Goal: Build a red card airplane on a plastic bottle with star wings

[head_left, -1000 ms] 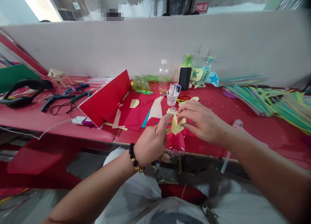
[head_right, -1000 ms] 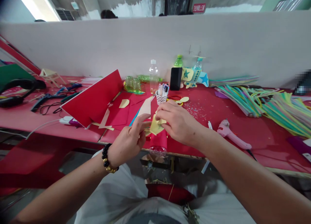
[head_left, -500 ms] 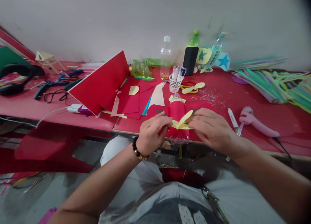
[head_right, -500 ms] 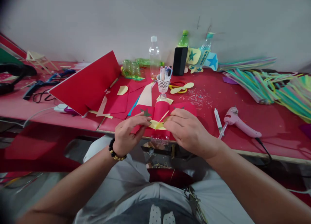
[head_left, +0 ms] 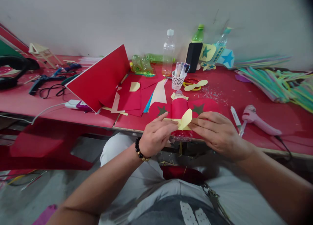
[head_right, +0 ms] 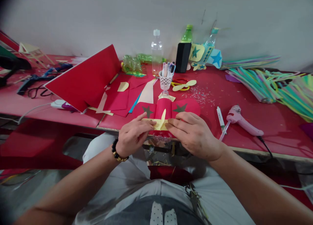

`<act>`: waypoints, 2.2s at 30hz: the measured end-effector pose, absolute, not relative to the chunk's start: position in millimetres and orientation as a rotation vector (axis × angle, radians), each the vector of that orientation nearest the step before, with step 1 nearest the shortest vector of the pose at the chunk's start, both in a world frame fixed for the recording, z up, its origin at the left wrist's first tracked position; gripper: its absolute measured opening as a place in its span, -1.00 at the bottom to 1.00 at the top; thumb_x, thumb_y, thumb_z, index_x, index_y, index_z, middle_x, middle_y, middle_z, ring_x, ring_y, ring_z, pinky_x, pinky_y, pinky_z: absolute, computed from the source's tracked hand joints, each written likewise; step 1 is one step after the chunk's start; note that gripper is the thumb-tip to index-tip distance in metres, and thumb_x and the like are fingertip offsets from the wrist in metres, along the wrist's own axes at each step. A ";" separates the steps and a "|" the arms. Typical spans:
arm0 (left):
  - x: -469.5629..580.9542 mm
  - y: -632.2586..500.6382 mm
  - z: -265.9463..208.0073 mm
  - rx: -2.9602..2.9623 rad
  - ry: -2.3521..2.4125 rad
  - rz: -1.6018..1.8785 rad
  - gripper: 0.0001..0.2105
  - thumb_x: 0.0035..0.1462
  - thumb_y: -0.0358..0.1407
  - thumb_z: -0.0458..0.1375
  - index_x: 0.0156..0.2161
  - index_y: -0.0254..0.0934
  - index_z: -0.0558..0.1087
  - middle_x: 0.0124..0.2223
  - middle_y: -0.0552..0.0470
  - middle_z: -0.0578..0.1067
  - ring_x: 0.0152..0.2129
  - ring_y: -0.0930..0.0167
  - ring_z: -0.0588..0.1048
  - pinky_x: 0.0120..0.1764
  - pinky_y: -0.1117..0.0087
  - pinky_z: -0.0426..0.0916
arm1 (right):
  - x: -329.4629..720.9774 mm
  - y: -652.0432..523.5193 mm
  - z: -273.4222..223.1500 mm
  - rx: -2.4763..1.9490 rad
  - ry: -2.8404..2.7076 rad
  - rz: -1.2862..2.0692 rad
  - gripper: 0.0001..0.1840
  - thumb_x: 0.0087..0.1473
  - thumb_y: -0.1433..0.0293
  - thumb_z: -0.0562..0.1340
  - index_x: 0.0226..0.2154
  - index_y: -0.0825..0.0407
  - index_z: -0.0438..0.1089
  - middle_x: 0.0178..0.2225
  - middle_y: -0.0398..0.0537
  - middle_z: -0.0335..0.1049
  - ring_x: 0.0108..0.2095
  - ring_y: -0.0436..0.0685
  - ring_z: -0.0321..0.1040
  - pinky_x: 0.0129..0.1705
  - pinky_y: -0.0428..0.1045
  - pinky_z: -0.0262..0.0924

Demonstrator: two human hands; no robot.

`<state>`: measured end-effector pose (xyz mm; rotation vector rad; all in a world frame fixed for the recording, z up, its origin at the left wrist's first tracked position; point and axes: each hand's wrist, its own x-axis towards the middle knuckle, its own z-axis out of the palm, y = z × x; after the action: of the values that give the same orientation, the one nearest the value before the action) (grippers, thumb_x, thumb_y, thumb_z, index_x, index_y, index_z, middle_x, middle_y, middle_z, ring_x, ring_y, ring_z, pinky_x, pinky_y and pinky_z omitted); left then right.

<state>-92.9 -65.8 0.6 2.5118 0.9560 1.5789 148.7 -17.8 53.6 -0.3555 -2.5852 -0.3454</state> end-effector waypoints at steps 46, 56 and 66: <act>-88.2 -65.7 -4.2 2.625 0.994 1.451 -0.83 0.25 -0.47 0.03 -0.09 -0.30 0.40 -0.11 -0.10 0.58 -0.09 0.42 0.53 0.19 0.15 0.26 | 151.0 -24.5 45.0 -0.432 -2.567 -0.295 -0.70 0.14 0.57 0.15 -0.11 0.08 0.48 -0.12 0.00 0.56 -0.14 0.17 0.38 -0.17 0.10 0.36; -87.9 -66.3 -6.9 2.637 0.991 1.405 -0.83 0.29 -0.44 -0.02 -0.11 -0.29 0.40 -0.10 -0.12 0.58 -0.07 0.43 0.53 0.16 0.20 0.28 | 153.9 -24.9 38.6 -0.480 -2.574 -0.294 -0.69 0.14 0.55 0.18 -0.07 0.08 0.46 -0.09 0.00 0.54 -0.11 0.16 0.36 -0.09 0.10 0.32; -86.5 -67.4 -6.8 2.641 0.985 1.437 -0.83 0.26 -0.47 0.02 -0.09 -0.29 0.39 -0.10 -0.11 0.59 -0.08 0.44 0.54 0.17 0.22 0.28 | 155.6 -25.5 33.0 -0.520 -2.559 -0.288 -0.66 0.11 0.54 0.22 -0.04 0.06 0.45 -0.06 -0.05 0.52 -0.12 0.20 0.32 -0.08 0.13 0.31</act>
<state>-86.5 -67.4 -6.8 2.6414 0.9847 1.4371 155.6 -25.5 33.0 -0.5200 -2.5593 -0.2878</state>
